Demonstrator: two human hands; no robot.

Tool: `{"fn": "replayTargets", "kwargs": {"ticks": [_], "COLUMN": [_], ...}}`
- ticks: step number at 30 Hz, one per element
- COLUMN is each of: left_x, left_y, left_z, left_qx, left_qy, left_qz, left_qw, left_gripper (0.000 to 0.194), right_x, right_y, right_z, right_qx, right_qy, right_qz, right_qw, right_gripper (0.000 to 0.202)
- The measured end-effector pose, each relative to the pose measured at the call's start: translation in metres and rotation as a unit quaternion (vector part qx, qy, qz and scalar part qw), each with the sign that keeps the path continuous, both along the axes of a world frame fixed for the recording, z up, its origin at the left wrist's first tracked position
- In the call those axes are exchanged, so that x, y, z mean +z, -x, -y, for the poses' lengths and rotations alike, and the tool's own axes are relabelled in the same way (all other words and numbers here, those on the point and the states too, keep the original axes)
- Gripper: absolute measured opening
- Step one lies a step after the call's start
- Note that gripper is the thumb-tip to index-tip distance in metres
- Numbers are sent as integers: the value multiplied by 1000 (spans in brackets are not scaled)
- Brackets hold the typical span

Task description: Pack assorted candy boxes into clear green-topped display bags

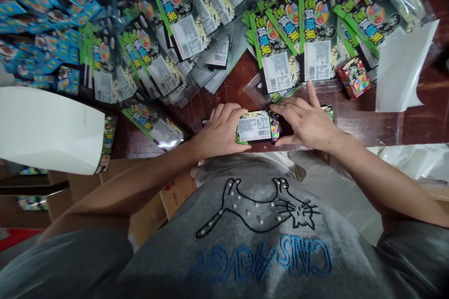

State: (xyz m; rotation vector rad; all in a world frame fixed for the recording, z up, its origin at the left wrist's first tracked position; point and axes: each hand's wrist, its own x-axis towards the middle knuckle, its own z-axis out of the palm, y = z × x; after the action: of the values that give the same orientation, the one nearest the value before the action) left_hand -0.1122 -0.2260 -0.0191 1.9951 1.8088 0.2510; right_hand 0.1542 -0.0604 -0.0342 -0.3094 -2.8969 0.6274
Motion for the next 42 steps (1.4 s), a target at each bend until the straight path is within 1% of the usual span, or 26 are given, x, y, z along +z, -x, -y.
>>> {"fn": "replayTargets", "kwargs": {"ticks": [2, 4, 5, 6, 7, 9, 11, 13, 15, 18, 20, 23, 25, 26, 28, 30, 31, 33, 35, 36, 38, 40, 42], "left_x": [0, 0, 0, 0, 0, 0, 0, 1, 2, 2, 2, 1, 1, 1, 2, 2, 2, 2, 2, 2, 3, 5, 7], "left_y": [0, 1, 2, 2, 3, 3, 2, 2, 1, -3, -6, -11, -14, -14, -13, -11, -10, -8, -8, -9, -10, -11, -12], "left_z": [1, 2, 2, 2, 2, 1, -1, -1, -1, -1, -2, -5, -5, -5, -4, -2, -2, -2, -4, -5, -7, -8, -8], "left_qx": [4, 4, 3, 1, -1, -3, -2, 3, 9, 0, -10, -4, 6, 8, 16, 21, 22, 22, 21, 20, 14, 7, 7], "left_qy": [3, 7, 7, 6, 5, 4, 6, 9, 9, -5, -14, -11, -8, -6, -4, -1, 1, 5, 7, 6, -2, -14, -22], "left_qz": [-1, -4, -7, -9, -11, -13, -10, -5, 1, 17, 31, 30, 17, 12, 5, 1, -1, -7, -7, -3, 13, 30, 40], "left_qw": [1000, 1000, 1000, 1000, 1000, 1000, 1000, 1000, 1000, 1000, 999, 999, 1000, 1000, 1000, 1000, 1000, 1000, 1000, 1000, 1000, 999, 999], "left_gripper": [93, 93, 93, 92, 92, 92, 92, 92, 92, 88, 87, 89, 89, 89, 88, 89, 90, 91, 91, 91, 90, 88, 86], "right_x": [8, 17, 20, 21, 20, 13, 4, -2, -5, -5, -6, -9, -8, -6, 2, 11, 15, 18, 16, 14, 11, 11, 13], "right_y": [-10, -30, -41, -51, -59, -67, -63, -53, -44, -32, -24, -9, -5, -7, -19, -42, -54, -73, -78, -75, -61, -43, -28], "right_z": [0, -7, -12, -17, -22, -28, -29, -27, -26, -25, -23, -15, -9, -8, -10, -17, -22, -30, -33, -33, -30, -28, -28], "right_qx": [-9, -26, -36, -42, -42, -27, -6, 8, 19, 29, 23, 1, -4, -5, -18, -50, -65, -79, -60, -44, -6, 21, 35], "right_qy": [-16, -44, -60, -71, -73, -49, -1, 43, 66, 63, 51, 28, 15, 9, -6, -27, -34, -30, 8, 33, 75, 94, 97], "right_qz": [9, 15, 18, 23, 28, 33, 19, -10, -30, -29, -18, -7, -9, -10, -7, 7, 15, 24, 19, 12, 1, -5, 0], "right_qw": [1000, 999, 997, 996, 996, 998, 1000, 999, 997, 997, 998, 1000, 1000, 1000, 1000, 998, 997, 996, 998, 998, 997, 995, 995], "right_gripper": [104, 115, 117, 115, 108, 89, 75, 72, 72, 71, 72, 78, 84, 88, 98, 111, 112, 98, 80, 74, 70, 70, 67]}}
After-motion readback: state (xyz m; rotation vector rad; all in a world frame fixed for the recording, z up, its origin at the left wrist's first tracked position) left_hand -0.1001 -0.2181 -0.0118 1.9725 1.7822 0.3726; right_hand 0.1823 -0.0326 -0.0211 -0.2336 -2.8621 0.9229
